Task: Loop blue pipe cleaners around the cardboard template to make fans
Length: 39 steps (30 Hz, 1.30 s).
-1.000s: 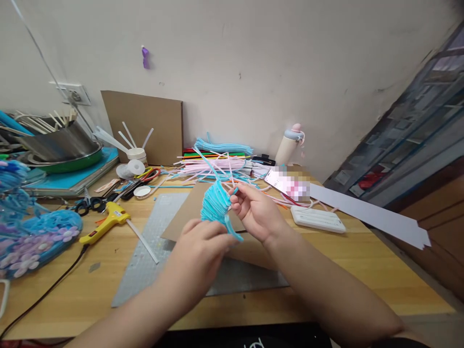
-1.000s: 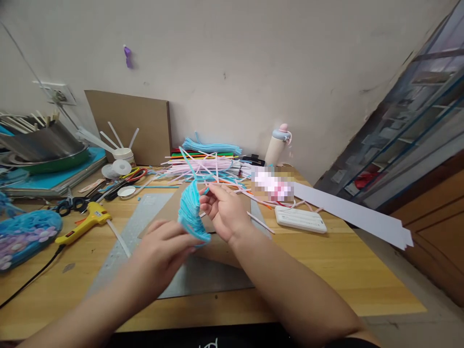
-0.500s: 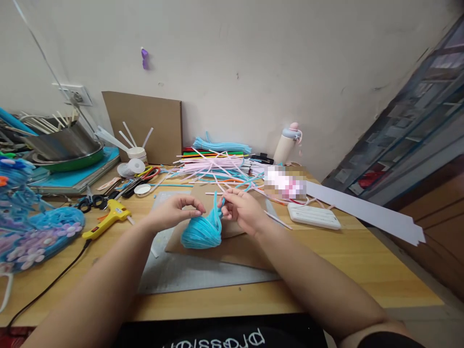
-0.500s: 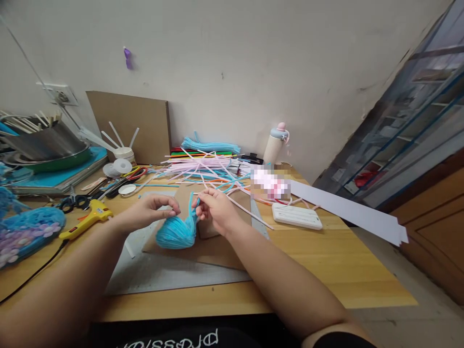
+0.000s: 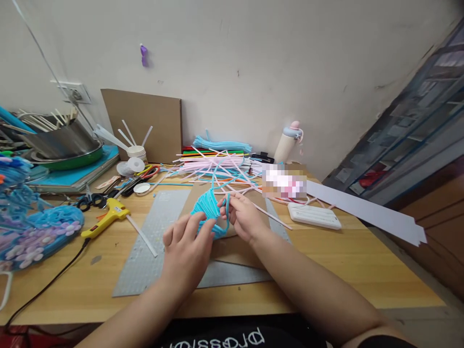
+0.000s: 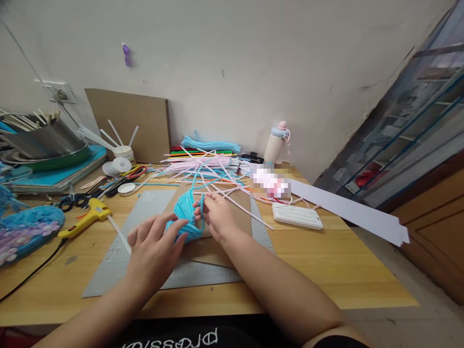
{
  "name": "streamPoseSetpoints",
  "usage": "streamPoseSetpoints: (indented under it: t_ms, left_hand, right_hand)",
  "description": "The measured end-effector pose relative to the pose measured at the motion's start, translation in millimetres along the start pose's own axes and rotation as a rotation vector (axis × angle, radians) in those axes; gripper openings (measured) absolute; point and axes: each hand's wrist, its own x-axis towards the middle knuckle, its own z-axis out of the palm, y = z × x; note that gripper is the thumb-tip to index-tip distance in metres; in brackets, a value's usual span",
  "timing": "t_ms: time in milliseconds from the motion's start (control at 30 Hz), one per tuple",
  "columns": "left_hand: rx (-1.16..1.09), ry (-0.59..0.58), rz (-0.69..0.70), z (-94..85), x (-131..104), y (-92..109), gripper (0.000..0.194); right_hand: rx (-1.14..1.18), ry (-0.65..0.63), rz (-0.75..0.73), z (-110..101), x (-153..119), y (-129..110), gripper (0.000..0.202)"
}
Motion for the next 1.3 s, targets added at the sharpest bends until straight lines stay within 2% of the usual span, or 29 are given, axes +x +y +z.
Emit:
streamPoseSetpoints:
  t_ms: [33, 67, 100, 167, 200, 233, 267, 333, 400, 467, 533, 633, 733, 833, 867, 933, 1033, 1167, 1300]
  left_hand:
    - [-0.132, -0.022, -0.046, -0.6, -1.6, 2.4, 0.016]
    - [-0.329, -0.116, -0.097, -0.8, -3.7, 6.0, 0.014]
    - [-0.560, -0.279, -0.194, 0.0, -6.2, 10.4, 0.018]
    - [-1.075, -0.642, -0.564, 4.6, -11.8, 19.3, 0.034]
    - [-1.337, -0.760, -0.737, 8.2, -14.5, 22.5, 0.043]
    - [-1.564, -0.794, -0.874, 12.1, -16.8, 24.4, 0.046]
    - [-1.746, -0.776, -0.988, 15.9, -18.7, 24.7, 0.047]
    - [-1.960, -0.650, -1.155, 21.6, -21.1, 21.4, 0.040]
    - [-1.994, -0.524, -1.290, 24.0, -21.8, 15.8, 0.027]
    - [-1.949, -0.456, -1.378, 23.2, -20.6, 11.0, 0.015]
    - [-1.908, -0.435, -1.391, 20.3, -17.6, 9.0, 0.007]
    - [-1.866, -0.484, -1.280, 14.1, -11.4, 10.4, 0.006]
    - [-1.765, -0.519, -1.141, 8.0, -5.9, 11.8, 0.009]
    - [-1.652, -0.486, -1.040, 4.3, -2.5, 9.8, 0.011]
    - [-1.633, -0.493, -1.007, 3.8, -1.6, 8.5, 0.012]
    - [-1.636, -0.507, -0.948, 4.0, -0.1, 6.1, 0.013]
    - [-1.716, -0.475, -0.921, 5.3, 1.3, 4.2, 0.011]
    - [-1.835, -0.462, -1.061, 4.0, -0.6, 1.7, 0.009]
    - [-1.871, -0.429, -1.178, -1.0, -8.6, -4.0, 0.010]
  right_hand:
    - [0.009, 0.001, -0.008, 0.9, -1.5, -0.7, 0.013]
    - [0.022, 0.000, -0.015, 2.3, -3.3, -1.6, 0.014]
    - [0.038, -0.001, -0.024, 4.1, -5.4, -2.7, 0.014]
    - [0.072, -0.016, -0.037, 8.9, -11.1, -5.2, 0.014]
    - [0.084, -0.029, -0.044, 11.6, -14.7, -6.3, 0.014]
    - [0.089, -0.043, -0.051, 14.2, -18.7, -7.1, 0.013]
    - [0.084, -0.058, -0.057, 16.5, -22.9, -7.7, 0.013]
    - [0.042, -0.088, -0.074, 20.1, -31.7, -8.0, 0.013]
    - [-0.019, -0.113, -0.094, 22.0, -39.7, -7.6, 0.015]
    - [-0.090, -0.132, -0.131, 22.8, -46.4, -7.6, 0.016]
    - [-0.185, -0.151, -0.192, 23.0, -51.7, -8.7, 0.016]
    - [-0.425, -0.221, -0.310, 22.8, -58.5, -12.4, 0.013]
    - [-0.740, -0.422, -0.516, 20.5, -63.1, -15.7, 0.010]
    - [-0.957, -0.624, -0.792, 14.4, -64.3, -16.2, 0.012]
    - [-1.003, -0.636, -0.867, 11.5, -64.3, -15.6, 0.013]
    - [-1.082, -0.579, -0.960, 4.9, -64.1, -13.3, 0.012]
    - [-1.156, -0.463, -0.958, -4.3, -64.1, -7.6, 0.012]
    - [-1.186, -0.427, -0.974, -9.6, -64.7, -0.6, 0.011]
    - [-1.193, -0.471, -0.967, -7.3, -67.2, 2.8, 0.010]
